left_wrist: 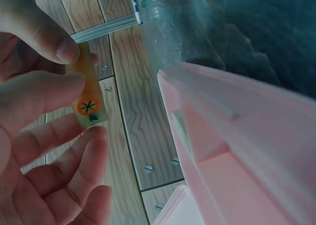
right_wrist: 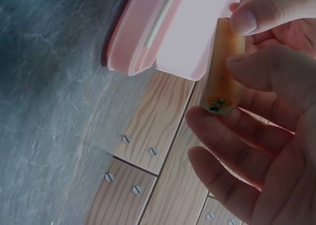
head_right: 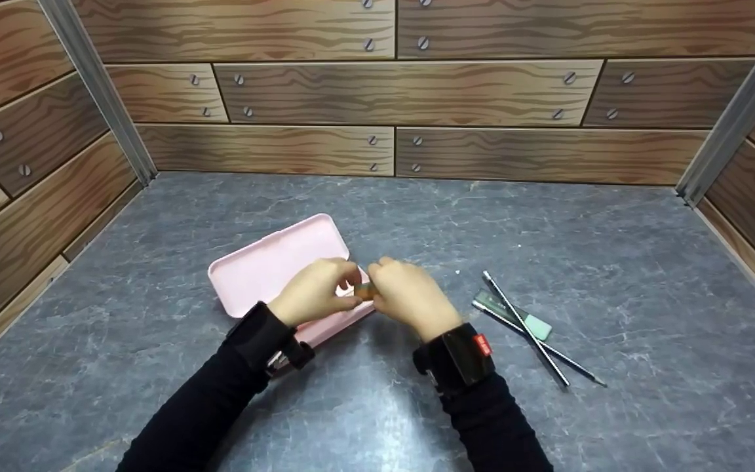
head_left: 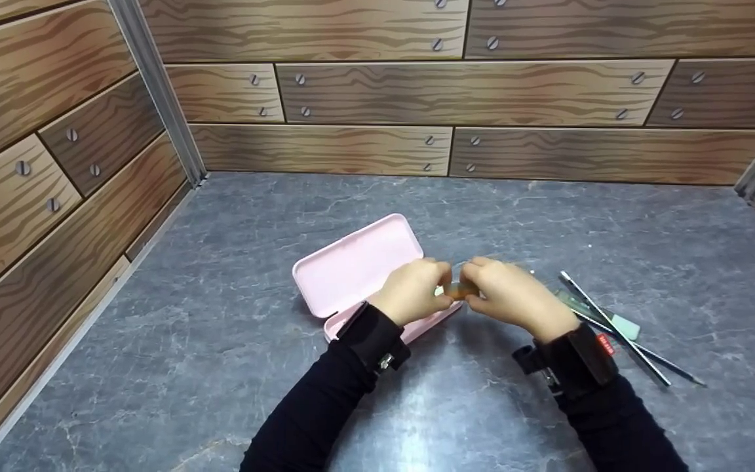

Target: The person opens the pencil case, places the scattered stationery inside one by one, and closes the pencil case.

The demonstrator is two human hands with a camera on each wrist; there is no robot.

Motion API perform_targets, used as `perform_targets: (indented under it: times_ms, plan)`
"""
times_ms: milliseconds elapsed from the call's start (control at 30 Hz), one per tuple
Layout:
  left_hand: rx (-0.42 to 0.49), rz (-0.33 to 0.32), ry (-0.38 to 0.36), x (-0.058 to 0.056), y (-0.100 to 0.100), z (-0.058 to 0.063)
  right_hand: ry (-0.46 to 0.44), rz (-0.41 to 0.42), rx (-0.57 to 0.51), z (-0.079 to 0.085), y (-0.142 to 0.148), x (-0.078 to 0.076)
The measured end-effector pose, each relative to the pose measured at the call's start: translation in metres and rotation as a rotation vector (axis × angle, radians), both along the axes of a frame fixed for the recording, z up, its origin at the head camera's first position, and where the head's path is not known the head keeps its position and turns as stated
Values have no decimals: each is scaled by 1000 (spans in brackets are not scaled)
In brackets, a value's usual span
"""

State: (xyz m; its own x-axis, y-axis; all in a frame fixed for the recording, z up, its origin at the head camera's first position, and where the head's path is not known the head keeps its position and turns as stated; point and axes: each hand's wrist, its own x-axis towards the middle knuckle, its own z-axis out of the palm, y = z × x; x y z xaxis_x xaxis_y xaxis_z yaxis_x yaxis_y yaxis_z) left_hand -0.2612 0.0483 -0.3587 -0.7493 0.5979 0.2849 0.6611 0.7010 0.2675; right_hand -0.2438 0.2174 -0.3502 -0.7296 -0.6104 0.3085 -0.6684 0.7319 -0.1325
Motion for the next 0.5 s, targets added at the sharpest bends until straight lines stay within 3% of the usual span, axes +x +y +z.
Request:
perform_targets:
  times_ms: [267, 500]
  plan:
    - [7, 27, 68, 2, 5, -5, 41, 24, 12, -4, -4, -1]
    - [26, 49, 56, 3, 2, -5, -5, 34, -5, -3, -2, -2]
